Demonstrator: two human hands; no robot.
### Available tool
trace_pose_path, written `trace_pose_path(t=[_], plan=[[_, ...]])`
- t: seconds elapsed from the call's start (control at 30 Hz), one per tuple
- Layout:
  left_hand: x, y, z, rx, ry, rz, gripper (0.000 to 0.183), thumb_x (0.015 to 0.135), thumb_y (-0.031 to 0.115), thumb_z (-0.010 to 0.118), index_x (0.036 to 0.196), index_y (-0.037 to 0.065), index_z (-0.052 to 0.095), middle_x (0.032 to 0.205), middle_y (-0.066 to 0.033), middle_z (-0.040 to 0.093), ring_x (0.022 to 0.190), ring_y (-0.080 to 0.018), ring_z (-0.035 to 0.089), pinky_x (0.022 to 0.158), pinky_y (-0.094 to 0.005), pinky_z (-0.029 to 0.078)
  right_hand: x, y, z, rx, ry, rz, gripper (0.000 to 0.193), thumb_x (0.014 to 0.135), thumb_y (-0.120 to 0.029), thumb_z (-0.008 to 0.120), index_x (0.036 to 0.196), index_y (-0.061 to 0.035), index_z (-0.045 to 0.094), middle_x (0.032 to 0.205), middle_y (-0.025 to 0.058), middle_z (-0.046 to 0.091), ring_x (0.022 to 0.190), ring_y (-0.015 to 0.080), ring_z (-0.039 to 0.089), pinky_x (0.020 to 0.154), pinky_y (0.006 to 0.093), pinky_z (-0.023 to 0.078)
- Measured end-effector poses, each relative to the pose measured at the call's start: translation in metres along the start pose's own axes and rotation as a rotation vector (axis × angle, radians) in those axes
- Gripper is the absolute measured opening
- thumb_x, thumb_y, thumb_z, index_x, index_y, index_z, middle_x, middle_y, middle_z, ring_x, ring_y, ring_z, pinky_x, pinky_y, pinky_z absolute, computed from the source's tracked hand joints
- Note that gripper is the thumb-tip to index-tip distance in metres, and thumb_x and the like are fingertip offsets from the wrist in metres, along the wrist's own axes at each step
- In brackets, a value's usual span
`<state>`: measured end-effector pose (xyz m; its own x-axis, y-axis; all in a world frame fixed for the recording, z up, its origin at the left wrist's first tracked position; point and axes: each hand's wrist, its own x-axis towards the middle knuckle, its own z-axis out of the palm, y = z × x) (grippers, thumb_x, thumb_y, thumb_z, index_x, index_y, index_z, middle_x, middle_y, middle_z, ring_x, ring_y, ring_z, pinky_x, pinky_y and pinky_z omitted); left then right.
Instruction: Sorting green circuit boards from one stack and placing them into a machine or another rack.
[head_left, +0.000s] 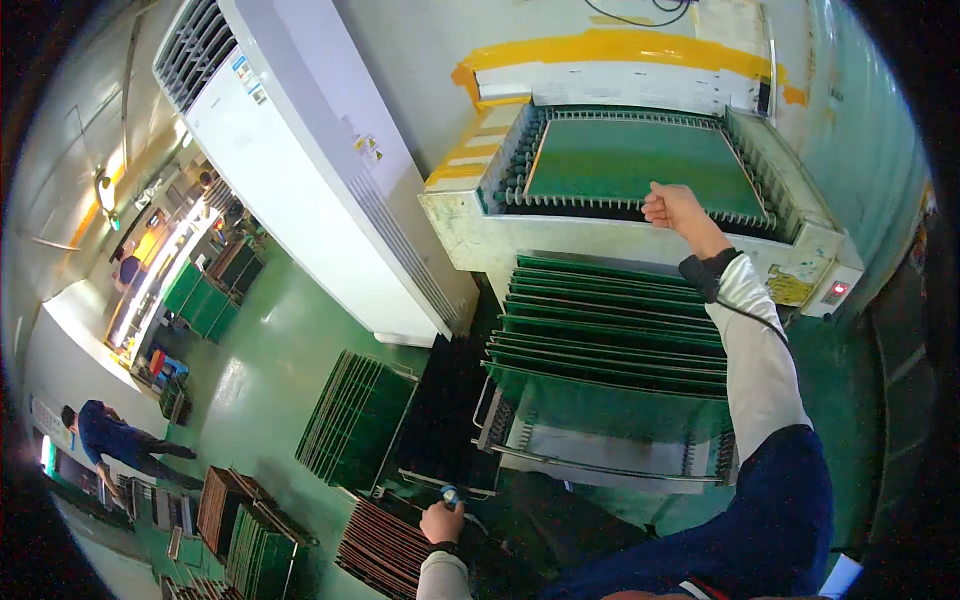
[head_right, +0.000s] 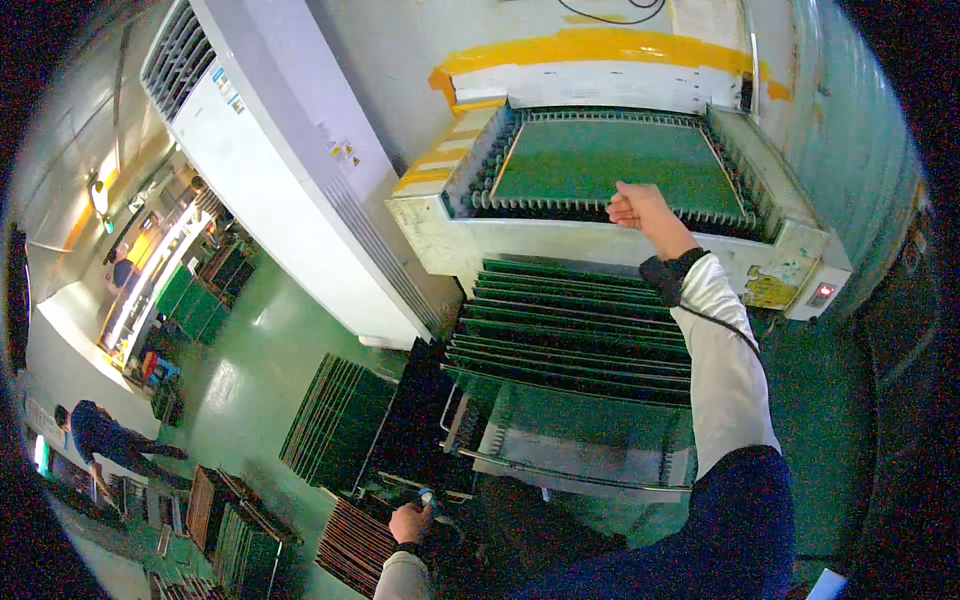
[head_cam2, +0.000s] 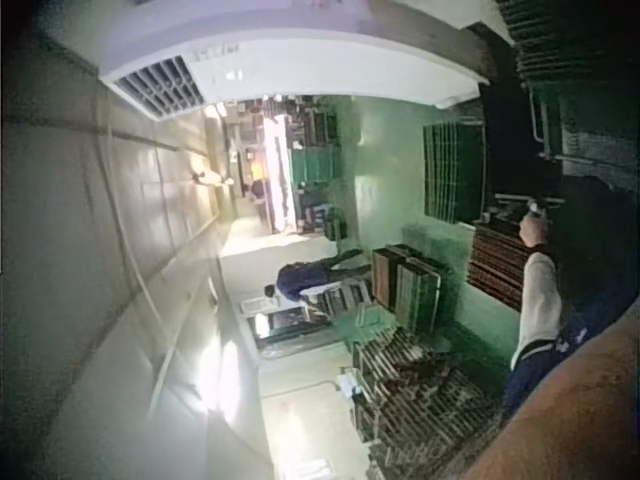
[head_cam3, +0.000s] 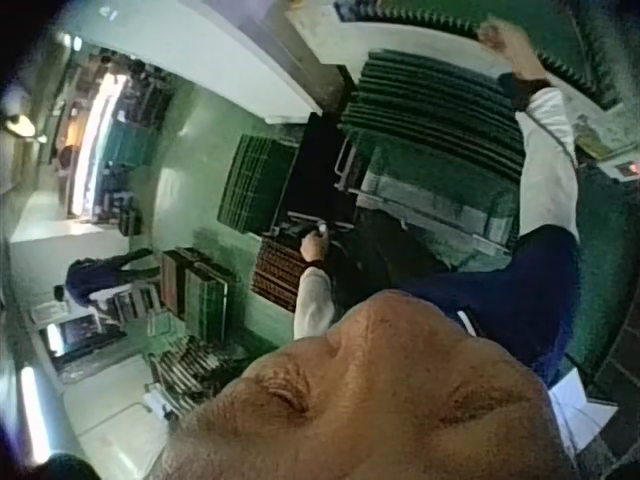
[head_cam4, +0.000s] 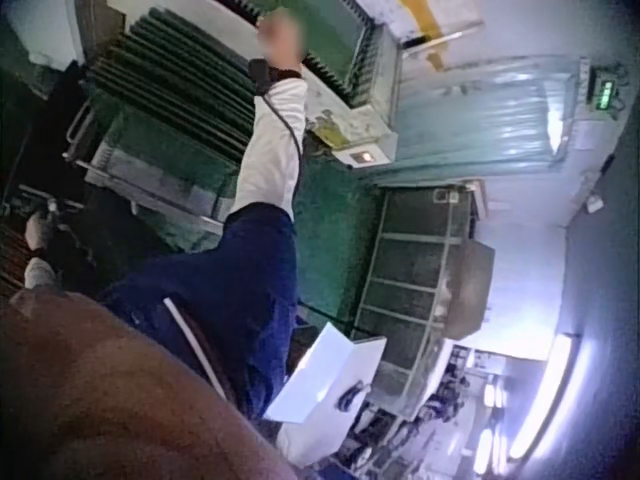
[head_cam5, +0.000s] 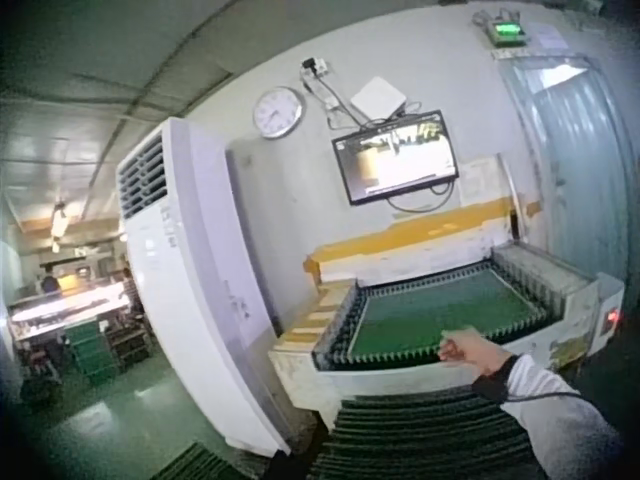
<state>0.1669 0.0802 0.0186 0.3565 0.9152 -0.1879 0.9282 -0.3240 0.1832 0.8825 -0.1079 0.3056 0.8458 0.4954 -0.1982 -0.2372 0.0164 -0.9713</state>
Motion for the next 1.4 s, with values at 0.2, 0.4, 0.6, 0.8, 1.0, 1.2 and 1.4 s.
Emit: trace_pose_path(t=[0.2,0.4,0.6,0.8,1.0,1.2,1.4], plan=[[-0.003,0.012,-0.013,0.071,-0.006,0.001,0.040,0.075,0.047,0.071,0.078,0.008,0.074,0.079,-0.0159,0.071,0.082,-0.0358,0.069,0.073,-0.0484,0.055,-0.007,0.013,0.043,-1.317,0.346,-0.487,0.047,0.093,-0.044,0.061,0.130,-0.0132,0.058,0.131,0.0130,0.061,0.116,0.0334,0.058,0.095,0.0516,0.047],[0.001,0.006,-0.002,0.119,0.028,0.025,0.040,0.075,0.048,0.071,0.078,0.008,0.075,0.081,-0.0157,0.071,0.083,-0.0359,0.069,0.074,-0.0480,0.055,0.004,0.004,0.042,-1.504,0.323,-0.384,0.062,0.095,-0.054,0.053,0.145,-0.0177,0.049,0.154,0.0108,0.041,0.143,0.0350,0.034,0.114,0.0572,0.029],[-0.001,0.012,-0.006,0.075,0.042,0.053,0.043,0.074,0.051,0.073,0.080,0.008,0.075,0.081,-0.0160,0.071,0.083,-0.0369,0.068,0.072,-0.0494,0.054,0.021,-0.012,0.024,-1.512,0.279,-0.325,0.069,0.094,-0.057,0.053,0.148,-0.0148,0.045,0.155,0.0135,0.040,0.142,0.0370,0.035,0.113,0.0588,0.031],[-0.002,0.010,-0.003,0.067,0.093,0.052,0.042,0.075,0.050,0.073,0.080,0.008,0.074,0.084,-0.0165,0.071,0.084,-0.0389,0.068,0.073,-0.0513,0.053,0.008,0.000,0.035,-1.529,0.247,-0.508,0.066,0.093,-0.056,0.055,0.141,-0.0113,0.052,0.146,0.0180,0.048,0.136,0.0403,0.042,0.110,0.0539,0.037],[-0.003,0.012,-0.009,0.048,0.056,0.052,0.043,0.078,0.049,0.071,0.079,0.006,0.073,0.085,-0.0154,0.071,0.085,-0.0381,0.067,0.074,-0.0509,0.053,-0.099,0.029,0.058,-1.185,-0.174,-0.842,0.041,0.093,-0.038,0.064,0.118,-0.0054,0.066,0.120,0.0192,0.065,0.114,0.0376,0.059,0.099,0.0447,0.046],[-0.007,0.001,-0.005,0.000,0.058,0.028,0.043,0.078,0.047,0.071,0.080,0.005,0.072,0.084,-0.0150,0.071,0.085,-0.0375,0.066,0.073,-0.0506,0.053,-0.254,0.064,0.083,-1.121,-0.496,-0.823,0.036,0.089,-0.021,0.070,0.122,-0.0055,0.065,0.128,0.0147,0.062,0.122,0.0317,0.055,0.105,0.0407,0.044],[-0.012,-0.001,-0.014,-0.042,0.055,0.029,0.040,0.079,0.044,0.070,0.084,0.005,0.072,0.087,-0.0153,0.071,0.089,-0.0371,0.066,0.078,-0.0501,0.053,-0.329,0.101,0.080,-1.320,-0.455,-0.803,0.055,0.087,-0.028,0.071,0.134,-0.0044,0.055,0.146,0.0147,0.048,0.136,0.0354,0.042,0.112,0.0486,0.035]])
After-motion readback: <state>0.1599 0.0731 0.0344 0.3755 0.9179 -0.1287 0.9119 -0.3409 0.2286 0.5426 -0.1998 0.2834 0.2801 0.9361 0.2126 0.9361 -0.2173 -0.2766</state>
